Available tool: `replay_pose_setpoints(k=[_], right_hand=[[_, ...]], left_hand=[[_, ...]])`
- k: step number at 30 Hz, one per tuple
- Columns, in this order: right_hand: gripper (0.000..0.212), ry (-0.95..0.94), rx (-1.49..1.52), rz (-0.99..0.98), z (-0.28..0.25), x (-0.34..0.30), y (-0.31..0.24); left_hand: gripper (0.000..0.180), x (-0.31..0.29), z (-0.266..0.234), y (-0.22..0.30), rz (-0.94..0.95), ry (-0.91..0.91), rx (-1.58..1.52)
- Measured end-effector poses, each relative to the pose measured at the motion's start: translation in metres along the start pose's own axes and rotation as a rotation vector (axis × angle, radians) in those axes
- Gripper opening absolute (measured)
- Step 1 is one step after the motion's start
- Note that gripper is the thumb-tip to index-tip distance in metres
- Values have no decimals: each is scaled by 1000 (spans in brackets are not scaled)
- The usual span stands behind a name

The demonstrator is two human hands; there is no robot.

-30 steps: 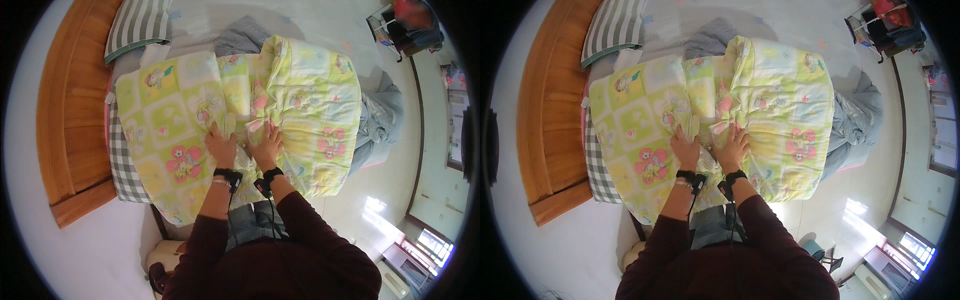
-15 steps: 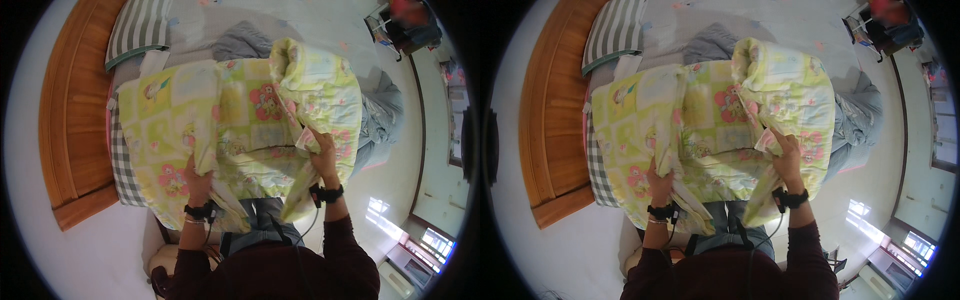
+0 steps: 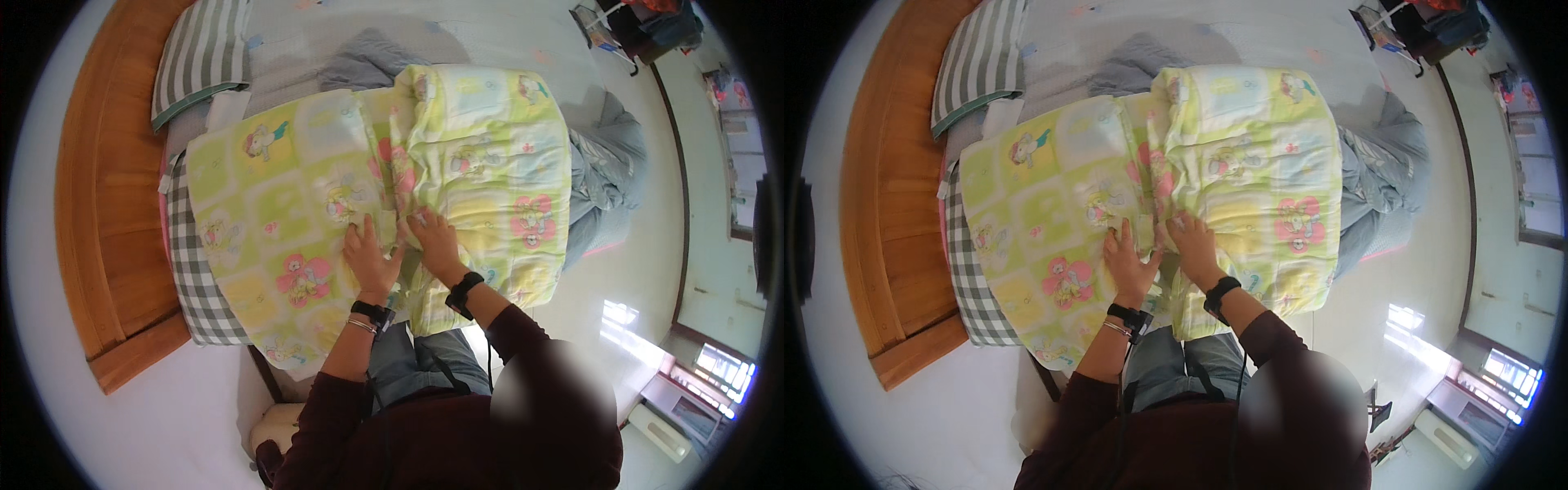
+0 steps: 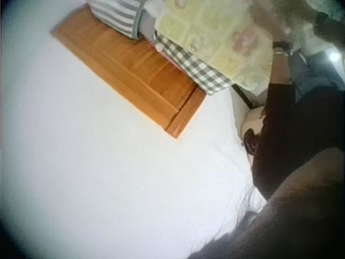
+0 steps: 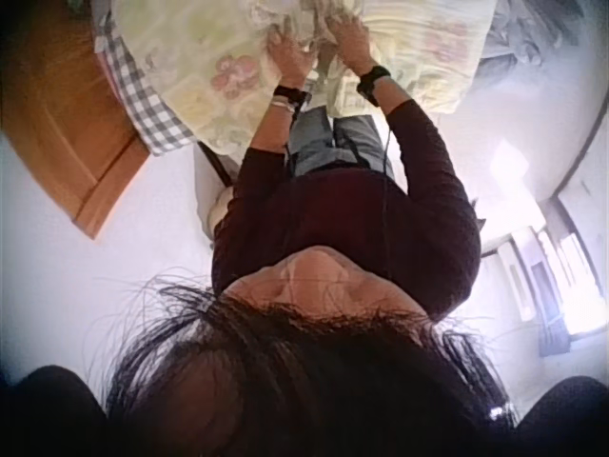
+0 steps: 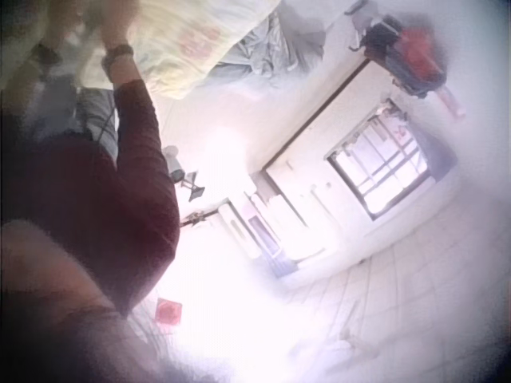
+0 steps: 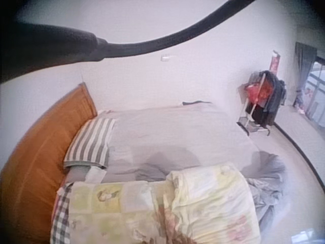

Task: The person folds a yellow patterned blanket and a grey comforter on a bed. They smooth and align the edges, fold each item in half multiple times, and place the folded yellow blanket on the bed before continuing to fold the grey comforter.

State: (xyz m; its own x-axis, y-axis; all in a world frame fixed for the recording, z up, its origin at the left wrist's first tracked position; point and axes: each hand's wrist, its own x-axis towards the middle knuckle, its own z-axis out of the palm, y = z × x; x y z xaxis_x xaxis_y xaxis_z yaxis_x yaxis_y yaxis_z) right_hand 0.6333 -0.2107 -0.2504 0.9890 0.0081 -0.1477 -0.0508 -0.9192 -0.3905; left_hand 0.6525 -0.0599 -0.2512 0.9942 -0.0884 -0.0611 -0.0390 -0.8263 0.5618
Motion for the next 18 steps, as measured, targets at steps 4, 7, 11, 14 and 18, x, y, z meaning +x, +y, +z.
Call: replay_pose_setpoints(k=[4,7,11,14,18], right_hand=[[52,-155,-87,-46,7,-26,10],[44,-90,216,-359,3,-38,53],[29,442,461,313,-59,-53,167],[35,700,275,436,-112,-59,266],[41,330,1191,962,-113,-80,332]], left_hand=[[96,9,29,29,-192,-168,-43],[102,17,42,41,-190,-176,239],[104,25,49,44,-217,-249,310],[105,35,56,45,-267,-298,398],[107,46,67,46,-300,-365,418]])
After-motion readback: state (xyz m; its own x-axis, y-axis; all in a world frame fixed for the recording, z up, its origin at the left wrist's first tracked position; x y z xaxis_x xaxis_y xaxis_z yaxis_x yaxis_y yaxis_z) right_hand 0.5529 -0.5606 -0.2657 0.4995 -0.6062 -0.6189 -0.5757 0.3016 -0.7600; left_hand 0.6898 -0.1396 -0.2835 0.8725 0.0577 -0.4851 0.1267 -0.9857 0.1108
